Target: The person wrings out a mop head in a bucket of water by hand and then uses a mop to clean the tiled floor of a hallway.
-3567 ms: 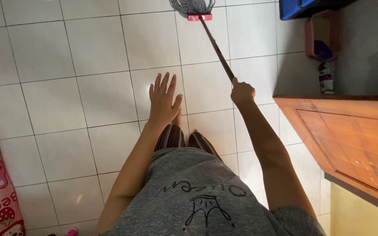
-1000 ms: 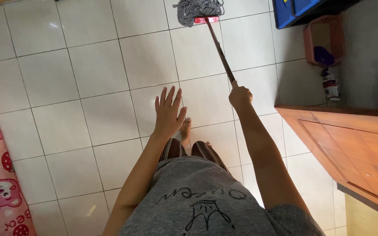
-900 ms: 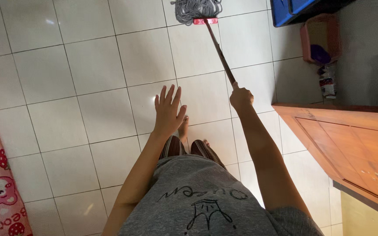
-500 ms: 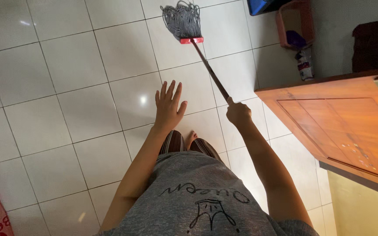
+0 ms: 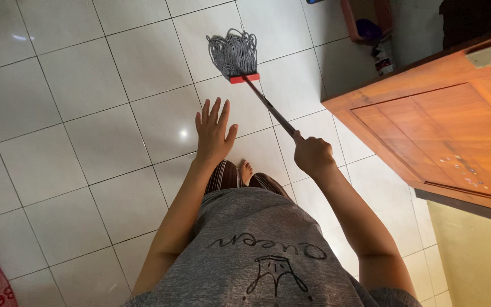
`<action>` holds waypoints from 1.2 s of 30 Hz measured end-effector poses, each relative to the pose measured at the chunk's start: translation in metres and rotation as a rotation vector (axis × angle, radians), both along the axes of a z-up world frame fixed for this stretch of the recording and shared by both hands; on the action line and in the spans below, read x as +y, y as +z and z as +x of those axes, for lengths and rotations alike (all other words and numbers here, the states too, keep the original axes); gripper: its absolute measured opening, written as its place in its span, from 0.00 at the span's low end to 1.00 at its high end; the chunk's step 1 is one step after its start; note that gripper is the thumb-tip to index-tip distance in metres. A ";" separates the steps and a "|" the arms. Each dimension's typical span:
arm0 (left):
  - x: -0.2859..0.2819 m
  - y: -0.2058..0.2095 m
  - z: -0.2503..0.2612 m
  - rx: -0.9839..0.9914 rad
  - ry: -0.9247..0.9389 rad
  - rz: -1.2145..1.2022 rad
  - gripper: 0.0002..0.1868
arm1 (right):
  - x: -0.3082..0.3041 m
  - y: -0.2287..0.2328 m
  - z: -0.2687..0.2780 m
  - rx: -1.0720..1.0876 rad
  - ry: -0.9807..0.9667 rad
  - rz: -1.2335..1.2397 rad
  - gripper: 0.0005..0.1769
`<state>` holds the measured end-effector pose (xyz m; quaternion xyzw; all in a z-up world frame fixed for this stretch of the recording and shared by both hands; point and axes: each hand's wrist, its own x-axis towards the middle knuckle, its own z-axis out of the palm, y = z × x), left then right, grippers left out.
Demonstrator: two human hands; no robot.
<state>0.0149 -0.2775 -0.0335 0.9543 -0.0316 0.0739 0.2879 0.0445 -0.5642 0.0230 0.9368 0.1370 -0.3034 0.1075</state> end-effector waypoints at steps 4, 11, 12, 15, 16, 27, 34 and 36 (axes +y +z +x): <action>-0.003 0.002 -0.004 0.027 -0.006 0.010 0.35 | 0.018 0.002 0.009 -0.061 0.021 0.004 0.30; 0.011 0.003 0.009 0.046 -0.023 0.031 0.35 | 0.063 0.010 0.026 0.005 -0.019 0.011 0.26; 0.014 0.003 0.015 0.053 -0.028 0.030 0.35 | 0.069 0.014 0.031 0.042 -0.036 0.014 0.27; 0.021 0.006 0.035 0.073 -0.044 0.014 0.34 | 0.083 0.020 0.047 0.102 -0.055 0.026 0.30; 0.024 0.007 0.043 0.073 -0.051 0.003 0.35 | 0.087 0.018 0.050 0.117 -0.070 0.037 0.31; 0.080 0.002 0.136 0.017 -0.059 0.015 0.35 | 0.110 -0.084 0.161 0.022 -0.083 0.008 0.33; 0.123 0.002 0.177 0.032 -0.039 0.041 0.34 | 0.132 -0.141 0.273 0.005 -0.228 0.000 0.31; 0.130 0.004 0.180 0.044 -0.025 0.029 0.34 | 0.140 -0.151 0.291 -0.016 -0.261 0.007 0.31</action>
